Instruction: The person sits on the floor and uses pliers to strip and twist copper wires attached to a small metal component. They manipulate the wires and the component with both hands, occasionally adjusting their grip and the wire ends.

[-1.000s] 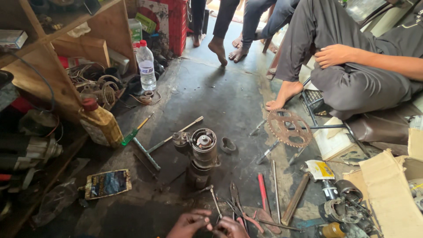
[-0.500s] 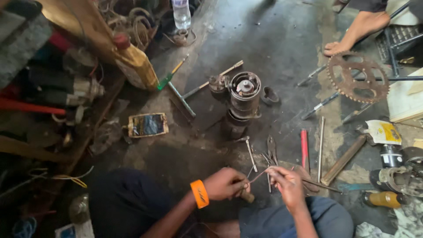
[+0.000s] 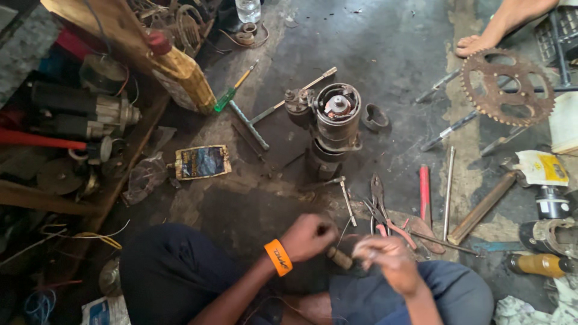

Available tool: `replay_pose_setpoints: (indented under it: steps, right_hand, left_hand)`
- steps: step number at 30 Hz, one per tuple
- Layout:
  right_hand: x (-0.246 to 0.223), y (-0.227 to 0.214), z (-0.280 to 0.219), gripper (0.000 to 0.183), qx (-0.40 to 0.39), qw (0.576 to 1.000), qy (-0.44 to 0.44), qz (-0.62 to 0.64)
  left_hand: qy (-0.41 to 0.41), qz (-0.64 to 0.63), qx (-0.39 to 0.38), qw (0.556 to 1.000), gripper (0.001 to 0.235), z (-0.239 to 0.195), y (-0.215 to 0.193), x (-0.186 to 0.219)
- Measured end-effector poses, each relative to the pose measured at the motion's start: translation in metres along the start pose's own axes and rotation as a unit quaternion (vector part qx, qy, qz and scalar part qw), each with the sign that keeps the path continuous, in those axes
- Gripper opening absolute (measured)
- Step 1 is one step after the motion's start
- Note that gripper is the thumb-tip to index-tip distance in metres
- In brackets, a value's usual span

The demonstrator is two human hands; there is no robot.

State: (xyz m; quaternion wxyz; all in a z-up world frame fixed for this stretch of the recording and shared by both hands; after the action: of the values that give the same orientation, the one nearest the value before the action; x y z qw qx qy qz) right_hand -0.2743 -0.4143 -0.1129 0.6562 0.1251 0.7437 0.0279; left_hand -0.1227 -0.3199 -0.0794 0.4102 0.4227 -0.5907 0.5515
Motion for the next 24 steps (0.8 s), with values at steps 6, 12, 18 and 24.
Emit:
replay_pose_setpoints:
  steps: [6,12,18,24]
  right_hand:
    - [0.018,-0.049,-0.012,0.021,0.144,0.988,0.046,0.034]
    - [0.030,0.039,0.025,0.019,-0.050,0.984,0.111,-0.133]
    - [0.014,0.035,0.015,0.017,-0.071,0.995,0.064,-0.021]
    - [0.006,-0.048,-0.021,0.022,0.113,0.992,-0.006,0.057]
  left_hand:
    - [0.038,-0.163,-0.106,0.980,0.021,-0.008,0.005,0.047]
    - [0.092,-0.313,0.030,0.945,0.022,-0.013,-0.028,0.040]
    - [0.048,0.034,0.067,0.996,0.022,-0.007,-0.019,0.039]
    - [0.042,0.106,0.028,0.993,0.018,-0.009,-0.021,0.051]
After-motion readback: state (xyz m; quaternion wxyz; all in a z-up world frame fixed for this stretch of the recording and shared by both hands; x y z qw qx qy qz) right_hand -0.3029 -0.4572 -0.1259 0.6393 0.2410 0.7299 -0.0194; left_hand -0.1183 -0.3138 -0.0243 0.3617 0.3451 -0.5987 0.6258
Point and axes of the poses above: each hand's wrist, its own z-axis towards the middle knuckle, its own y-axis out of the palm, x = y × z, the point moved 10 cm from there along z, towards the middle knuckle, and after that the axes turned 15 degrees about -x, right-handed, at the moved point
